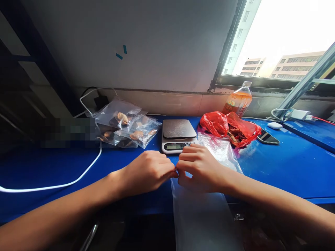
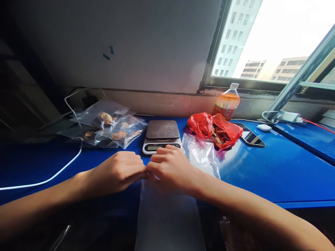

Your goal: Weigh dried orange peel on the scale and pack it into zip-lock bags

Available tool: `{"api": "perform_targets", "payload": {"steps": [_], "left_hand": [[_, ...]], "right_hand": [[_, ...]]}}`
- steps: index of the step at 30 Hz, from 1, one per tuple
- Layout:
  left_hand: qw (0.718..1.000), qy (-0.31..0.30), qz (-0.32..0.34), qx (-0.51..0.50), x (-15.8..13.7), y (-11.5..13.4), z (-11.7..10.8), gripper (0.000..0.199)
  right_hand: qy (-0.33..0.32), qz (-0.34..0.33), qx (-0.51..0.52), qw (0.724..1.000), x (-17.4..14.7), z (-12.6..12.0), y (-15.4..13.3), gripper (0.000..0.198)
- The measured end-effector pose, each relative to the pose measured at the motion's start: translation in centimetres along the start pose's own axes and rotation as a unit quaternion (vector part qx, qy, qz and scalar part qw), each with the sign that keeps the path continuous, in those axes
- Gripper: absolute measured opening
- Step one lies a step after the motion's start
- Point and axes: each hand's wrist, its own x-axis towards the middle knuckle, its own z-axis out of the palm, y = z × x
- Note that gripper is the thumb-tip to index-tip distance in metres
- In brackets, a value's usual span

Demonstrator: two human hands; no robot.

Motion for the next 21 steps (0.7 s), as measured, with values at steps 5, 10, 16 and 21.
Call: {"api": "perform_targets", "payload": {"steps": [5,10,16,21], "left_hand": [[0.998,-0.001,-0.018,-0.052,-0.2,-0.2,-0.1,0.043],[0.997,0.004,-0.029,-0.075,-0.2,-0.1,-0.2,0.039],[0.997,0.018,-0.026,-0.076,-0.1,0.1,-0.3,0.04],[0.996,0.03,-0.022,-0.077,-0.2,0.0,-0.3,0.037]], "right_hand": [[-0.025,0.016,0.018,0.999,-0.3,-0.1,0.5,0.02],[-0.054,0.019,0.024,0.998,-0.3,-0.2,0.7,0.02],[-0.021,0.008,0.003,1.0,-0.2,0.0,0.5,0.02],[-0.024,0.004,0.014,1.0,-0.1,-0.1,1.1,0.017]]}}
